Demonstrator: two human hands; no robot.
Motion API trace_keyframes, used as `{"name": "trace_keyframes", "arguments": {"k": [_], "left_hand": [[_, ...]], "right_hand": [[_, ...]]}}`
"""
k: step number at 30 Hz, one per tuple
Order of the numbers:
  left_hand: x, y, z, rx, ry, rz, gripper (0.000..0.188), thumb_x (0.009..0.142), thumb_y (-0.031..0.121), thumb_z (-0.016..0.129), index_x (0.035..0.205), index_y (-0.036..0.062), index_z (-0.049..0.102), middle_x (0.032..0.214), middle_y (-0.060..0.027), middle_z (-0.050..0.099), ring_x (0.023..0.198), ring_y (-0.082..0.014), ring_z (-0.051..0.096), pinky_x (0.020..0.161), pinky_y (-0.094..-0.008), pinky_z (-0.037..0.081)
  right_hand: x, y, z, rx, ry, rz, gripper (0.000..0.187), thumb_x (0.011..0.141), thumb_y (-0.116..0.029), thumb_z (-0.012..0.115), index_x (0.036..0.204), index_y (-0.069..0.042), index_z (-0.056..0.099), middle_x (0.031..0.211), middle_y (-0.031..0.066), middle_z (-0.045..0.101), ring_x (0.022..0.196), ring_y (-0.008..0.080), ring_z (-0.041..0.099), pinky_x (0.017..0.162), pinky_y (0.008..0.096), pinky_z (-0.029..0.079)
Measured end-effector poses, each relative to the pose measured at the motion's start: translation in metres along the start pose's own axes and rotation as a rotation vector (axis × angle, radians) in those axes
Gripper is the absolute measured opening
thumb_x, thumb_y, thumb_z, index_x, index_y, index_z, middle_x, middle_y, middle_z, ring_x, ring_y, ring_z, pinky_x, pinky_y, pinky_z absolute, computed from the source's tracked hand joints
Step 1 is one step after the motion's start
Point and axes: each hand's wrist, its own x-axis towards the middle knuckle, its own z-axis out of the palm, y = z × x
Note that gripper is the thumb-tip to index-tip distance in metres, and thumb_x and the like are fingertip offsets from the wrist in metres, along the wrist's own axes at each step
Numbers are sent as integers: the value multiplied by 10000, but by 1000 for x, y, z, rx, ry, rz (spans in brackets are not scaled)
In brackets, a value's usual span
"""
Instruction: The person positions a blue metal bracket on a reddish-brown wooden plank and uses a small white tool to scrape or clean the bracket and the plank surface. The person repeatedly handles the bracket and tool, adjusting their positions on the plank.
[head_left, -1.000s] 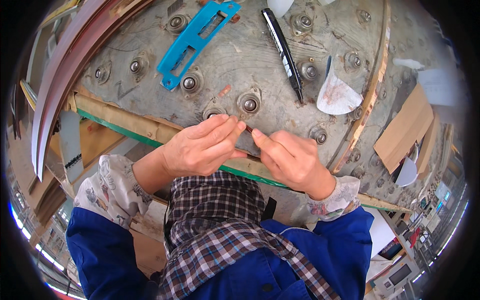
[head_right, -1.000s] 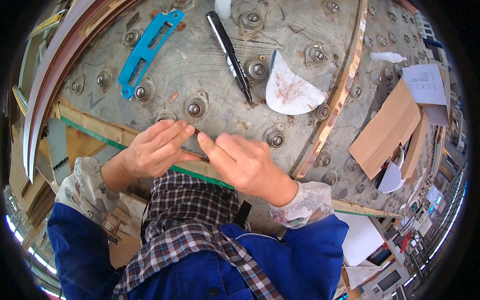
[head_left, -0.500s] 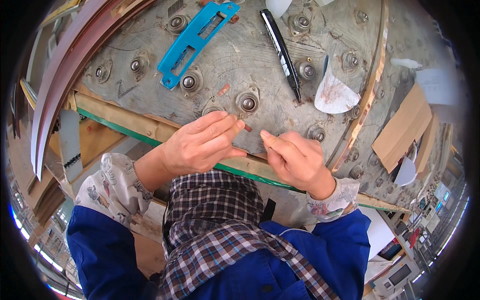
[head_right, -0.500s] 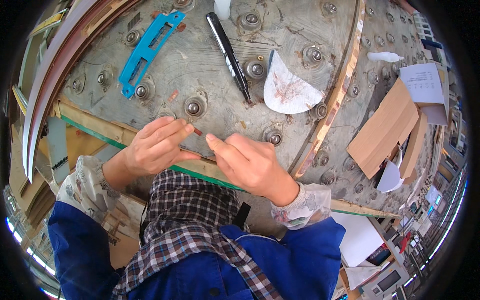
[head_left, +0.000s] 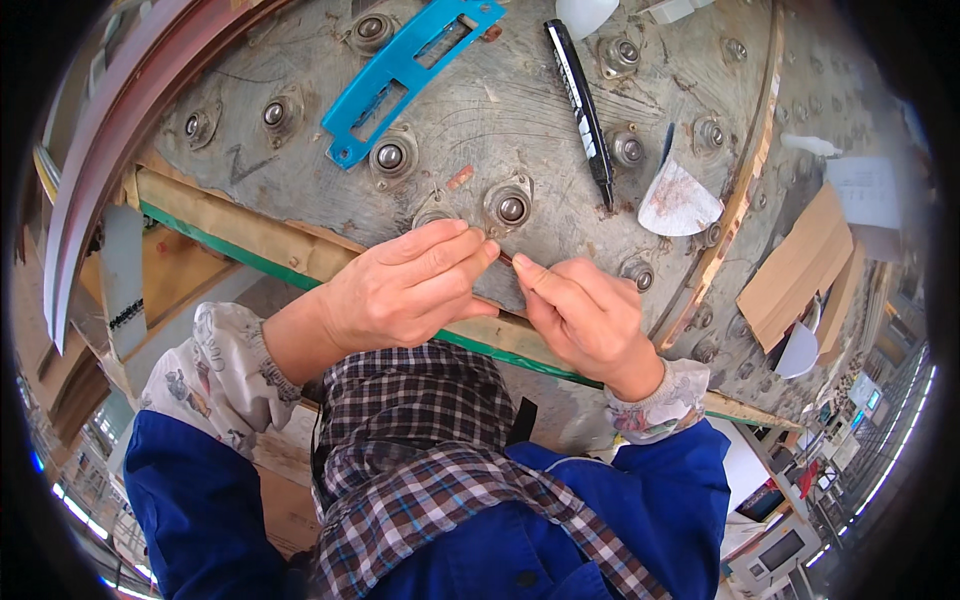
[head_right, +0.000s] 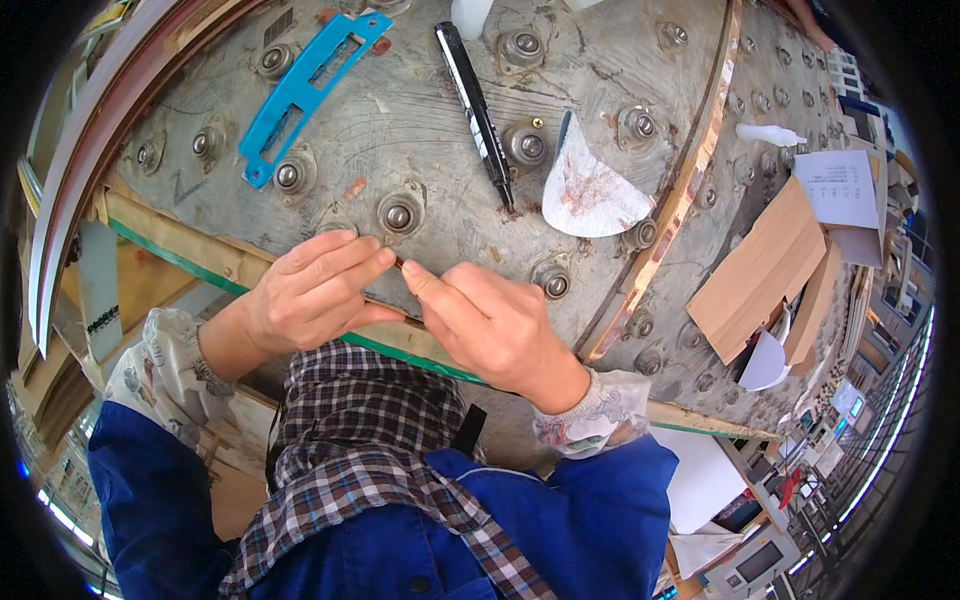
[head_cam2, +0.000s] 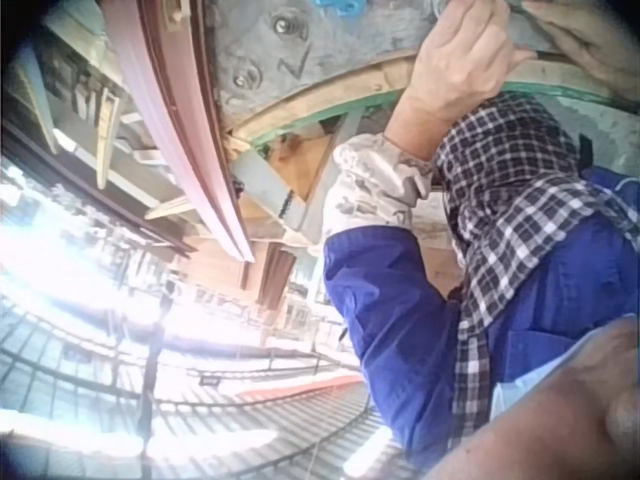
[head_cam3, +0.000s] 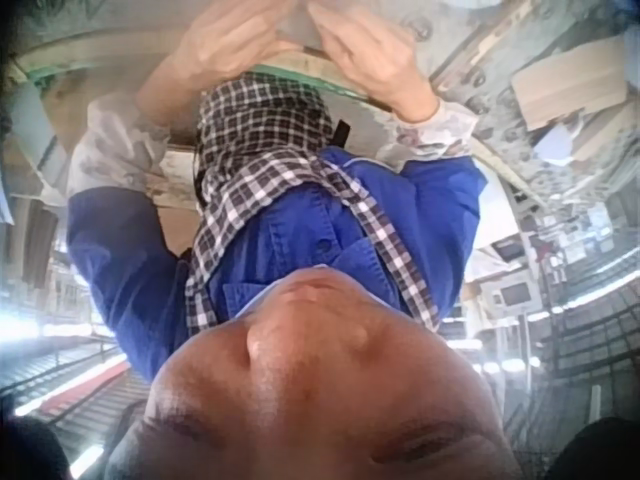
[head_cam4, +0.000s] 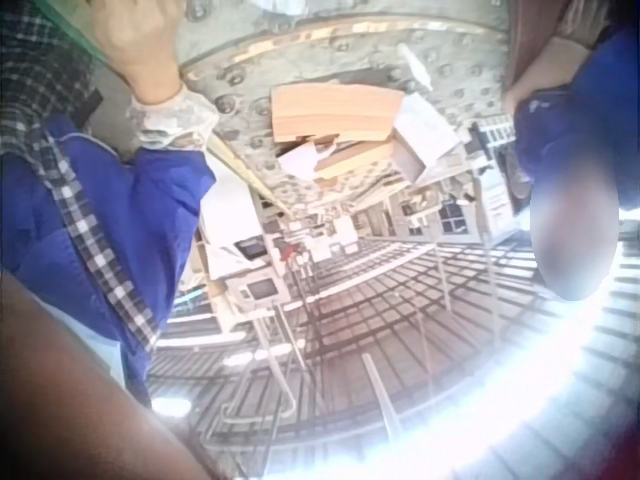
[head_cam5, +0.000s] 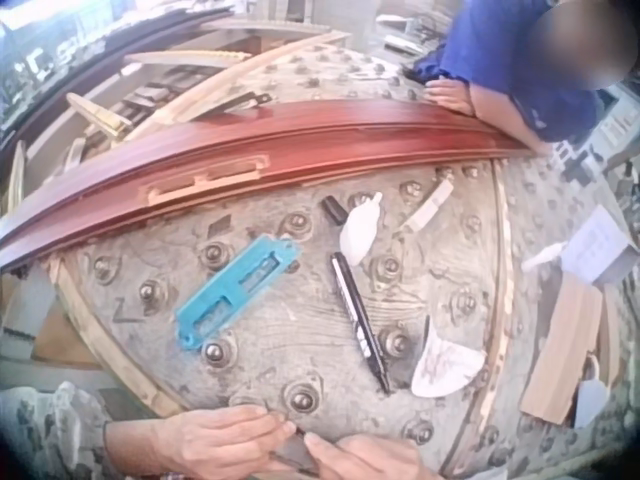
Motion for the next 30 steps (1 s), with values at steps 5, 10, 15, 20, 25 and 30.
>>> {"name": "trace_keyframes", "arguments": {"k": [5, 10, 15, 20, 25, 30], "left_hand": [[0, 0, 0, 12, 4, 16, 442, 659, 227, 826, 967, -46, 664, 1097, -110, 651, 1022, -261, 628, 913, -393, 499], [-1, -1, 1, 18, 17, 28, 375, 655, 227, 827, 899, -20, 684, 1088, -110, 652, 1026, -268, 628, 910, -400, 504], [0, -1, 0, 19, 14, 55, 331, 654, 226, 827, 850, -2, 691, 1087, -110, 653, 1029, -272, 627, 912, -404, 504], [-1, -1, 1, 21, 13, 48, 410, 651, 229, 830, 931, -26, 674, 1092, -109, 651, 1029, -266, 626, 916, -399, 502], [0, -1, 3, 1, 57, 34, 214, 731, 191, 746, 786, 0, 667, 1040, -132, 648, 995, -279, 618, 921, -402, 508], [-2, -1, 3, 2, 21, 20, 521, 648, 227, 834, 1030, -66, 634, 1095, -110, 648, 1017, -257, 625, 915, -384, 502]], "right_hand": [[1, -1, 1, -5, 3, -9, 409, 659, 44, 689, 1066, 7, 669, 657, 24, 428, 518, 142, 494, 420, 289, 420], [3, -2, 1, -27, -7, -14, 423, 654, 40, 692, 1075, 8, 663, 658, 26, 430, 516, 141, 498, 415, 289, 415], [4, -4, -1, -36, -25, 15, 430, 641, 40, 699, 1068, 7, 662, 657, 23, 430, 508, 139, 492, 408, 292, 409], [5, -5, -2, -44, -39, 1, 426, 639, 38, 707, 1062, 6, 662, 654, 23, 424, 503, 137, 486, 405, 288, 407], [2, -3, 2, -29, 6, -26, 423, 646, 37, 706, 1066, 11, 660, 655, 22, 421, 502, 136, 483, 406, 283, 405], [2, -2, 3, -42, 3, -43, 415, 654, 30, 703, 1066, 13, 658, 658, 22, 422, 505, 136, 487, 406, 283, 404]]}}
